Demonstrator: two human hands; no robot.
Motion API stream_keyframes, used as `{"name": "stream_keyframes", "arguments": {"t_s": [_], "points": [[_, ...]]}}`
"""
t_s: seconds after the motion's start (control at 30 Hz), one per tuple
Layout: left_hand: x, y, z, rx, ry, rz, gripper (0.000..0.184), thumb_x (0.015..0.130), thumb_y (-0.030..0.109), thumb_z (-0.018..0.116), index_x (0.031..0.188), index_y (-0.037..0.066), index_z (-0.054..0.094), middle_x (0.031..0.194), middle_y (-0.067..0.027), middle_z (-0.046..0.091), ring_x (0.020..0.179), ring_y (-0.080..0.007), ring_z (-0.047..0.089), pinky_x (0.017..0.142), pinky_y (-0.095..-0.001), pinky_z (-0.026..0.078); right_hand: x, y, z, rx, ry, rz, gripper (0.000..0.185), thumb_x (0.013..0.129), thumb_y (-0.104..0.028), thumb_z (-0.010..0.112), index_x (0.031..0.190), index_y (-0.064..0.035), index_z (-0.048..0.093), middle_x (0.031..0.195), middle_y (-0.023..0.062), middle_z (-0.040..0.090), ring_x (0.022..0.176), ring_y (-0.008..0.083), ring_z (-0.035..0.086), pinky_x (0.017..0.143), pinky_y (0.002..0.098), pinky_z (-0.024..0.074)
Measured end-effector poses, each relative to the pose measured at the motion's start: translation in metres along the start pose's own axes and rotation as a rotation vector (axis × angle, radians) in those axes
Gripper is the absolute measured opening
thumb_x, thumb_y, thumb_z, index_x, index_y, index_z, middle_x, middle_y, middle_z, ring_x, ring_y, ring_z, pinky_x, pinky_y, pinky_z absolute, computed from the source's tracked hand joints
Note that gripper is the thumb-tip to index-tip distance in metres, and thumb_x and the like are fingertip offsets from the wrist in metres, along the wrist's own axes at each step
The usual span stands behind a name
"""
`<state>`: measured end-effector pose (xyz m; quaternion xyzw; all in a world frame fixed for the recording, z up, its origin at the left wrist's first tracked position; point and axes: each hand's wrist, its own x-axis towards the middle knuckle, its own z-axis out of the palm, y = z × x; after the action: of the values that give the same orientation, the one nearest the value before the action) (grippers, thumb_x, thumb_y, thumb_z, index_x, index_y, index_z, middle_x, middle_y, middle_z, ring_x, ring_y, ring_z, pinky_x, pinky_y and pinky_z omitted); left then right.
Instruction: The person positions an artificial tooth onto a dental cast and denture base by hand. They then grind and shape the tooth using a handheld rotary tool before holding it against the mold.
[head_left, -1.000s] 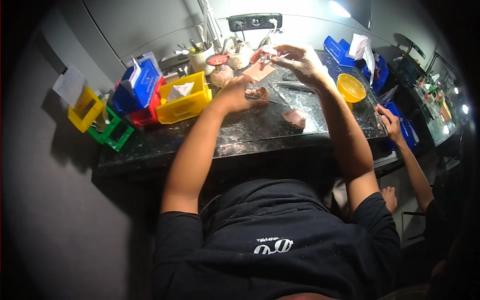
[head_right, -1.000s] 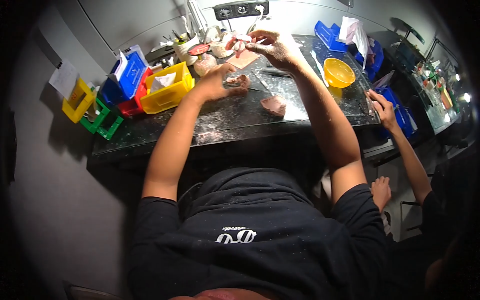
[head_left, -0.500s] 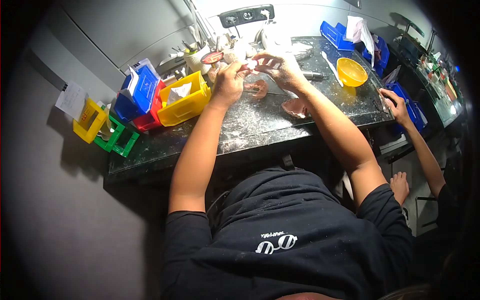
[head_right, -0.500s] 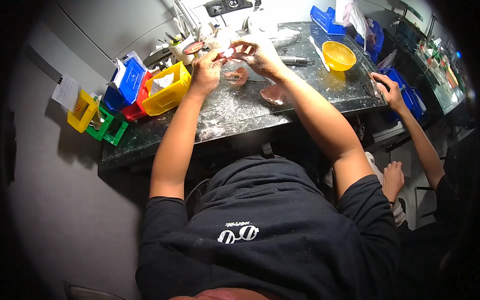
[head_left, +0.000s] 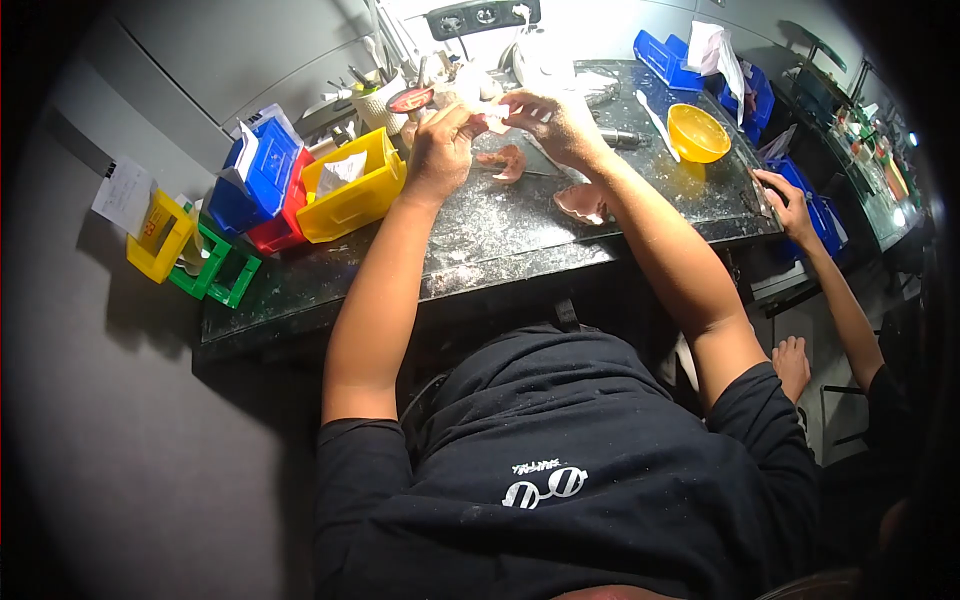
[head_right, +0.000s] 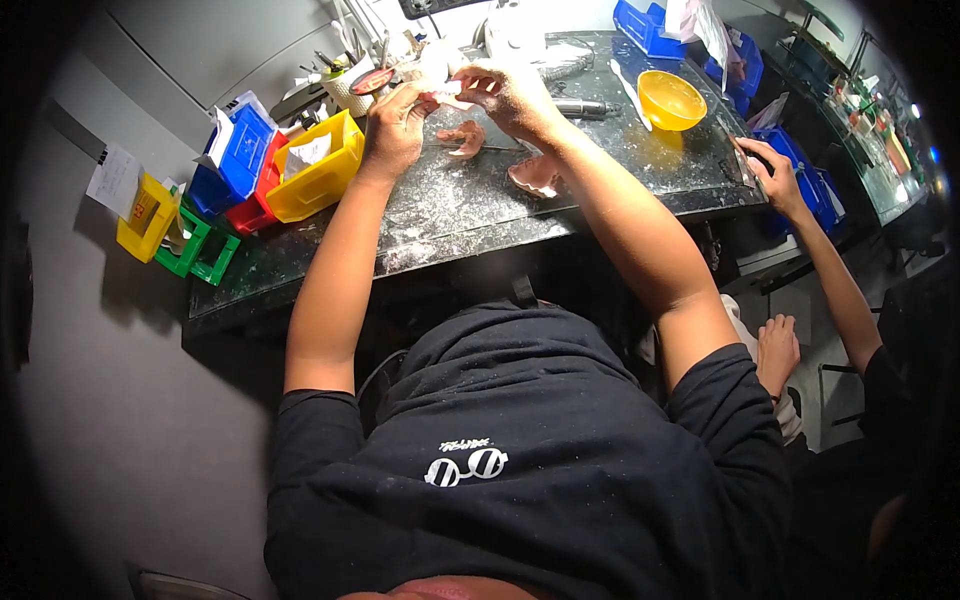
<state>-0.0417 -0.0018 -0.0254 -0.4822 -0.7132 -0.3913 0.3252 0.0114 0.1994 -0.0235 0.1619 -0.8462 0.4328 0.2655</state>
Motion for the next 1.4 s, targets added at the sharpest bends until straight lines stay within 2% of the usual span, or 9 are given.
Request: {"name": "stream_keyframes", "arguments": {"t_s": [0.27,0.4,0.53,0.7,0.8,0.83,0.93,1.03,1.4], "points": [[-0.011,-0.003,0.017,-0.205,-0.025,-0.227,0.021,0.084,0.006,0.074,0.103,0.0,0.065,0.093,-0.0141,0.074,0.087,-0.0263,0.073,0.078,-0.0344,0.057,-0.003,0.008,0.011,0.424,0.039,0.028,0.025,0.094,-0.016,0.07,0.113,0.0009,0.068,0.097,0.0069,0.074,0.089,0.0131,0.069,0.085,0.0285,0.0553],[-0.01,-0.006,0.018,-0.386,0.102,-0.26,0.038,0.081,0.006,0.079,0.113,0.0,0.06,0.094,-0.009,0.073,0.09,-0.0206,0.073,0.08,-0.0333,0.057,-0.001,0.008,0.01,0.323,-0.139,-0.058,0.048,0.09,-0.026,0.076,0.129,-0.0014,0.063,0.114,0.0117,0.072,0.101,0.0178,0.067,0.094,0.033,0.0524],[-0.007,-0.003,0.011,-0.304,-0.072,-0.2,0.041,0.08,0.0,0.076,0.117,-0.003,0.057,0.102,-0.0139,0.074,0.092,-0.0199,0.073,0.085,-0.0335,0.056,-0.001,0.007,0.006,0.243,-0.05,0.033,0.057,0.085,-0.033,0.081,0.129,-0.0029,0.064,0.114,0.012,0.072,0.103,0.0198,0.067,0.095,0.0351,0.0514],[-0.011,-0.007,0.014,0.092,0.028,-0.187,0.016,0.081,0.01,0.073,0.094,0.002,0.073,0.084,-0.0123,0.075,0.082,-0.0248,0.072,0.072,-0.038,0.053,-0.005,-0.01,0.002,0.01,-0.028,0.066,0.029,0.095,-0.001,0.062,0.124,0.0017,0.064,0.112,0.0147,0.073,0.106,0.0215,0.07,0.091,0.0333,0.054],[-0.009,0.001,0.007,0.095,0.048,-0.337,0.014,0.079,0.019,0.076,0.078,0.006,0.071,0.072,-0.0098,0.072,0.067,-0.026,0.069,0.067,-0.0402,0.052,-0.004,0.007,0.012,0.192,-0.046,0.008,0.035,0.091,0.01,0.056,0.125,0.0021,0.064,0.115,0.0158,0.072,0.109,0.0206,0.07,0.093,0.0327,0.0539],[-0.008,-0.001,0.008,0.092,0.088,-0.246,0.016,0.078,0.016,0.079,0.076,0.006,0.066,0.07,-0.0092,0.071,0.063,-0.026,0.069,0.066,-0.0386,0.052,-0.001,0.001,0.008,-0.043,-0.059,0.019,0.045,0.087,0.017,0.049,0.126,0.0015,0.063,0.117,0.0167,0.071,0.111,0.0204,0.069,0.097,0.0318,0.053],[-0.006,-0.001,0.009,0.017,0.165,-0.326,0.016,0.076,0.011,0.08,0.081,0.005,0.066,0.071,-0.0088,0.069,0.063,-0.0248,0.069,0.064,-0.0361,0.053,-0.001,0.009,0.006,-0.025,-0.01,-0.037,0.046,0.087,0.017,0.049,0.126,-0.0007,0.064,0.116,0.0166,0.071,0.11,0.0207,0.069,0.097,0.0317,0.053],[-0.002,0.006,0.006,0.02,0.14,-0.292,0.019,0.076,0.002,0.078,0.091,0.004,0.067,0.08,-0.0077,0.069,0.064,-0.019,0.066,0.062,-0.0315,0.052,-0.001,0.01,0.002,0.011,-0.012,-0.089,0.032,0.094,-0.001,0.061,0.126,-0.0043,0.066,0.119,0.013,0.071,0.109,0.0238,0.068,0.095,0.0352,0.0519],[-0.004,-0.002,0.003,0.05,0.116,-0.179,0.02,0.078,-0.007,0.072,0.094,0.005,0.07,0.082,-0.0068,0.068,0.065,-0.0149,0.067,0.059,-0.0278,0.052,0.001,0.006,0.001,0.047,-0.023,-0.049,0.031,0.094,-0.01,0.068,0.124,-0.0047,0.065,0.115,0.0096,0.072,0.099,0.0191,0.071,0.089,0.0334,0.0551]]}}
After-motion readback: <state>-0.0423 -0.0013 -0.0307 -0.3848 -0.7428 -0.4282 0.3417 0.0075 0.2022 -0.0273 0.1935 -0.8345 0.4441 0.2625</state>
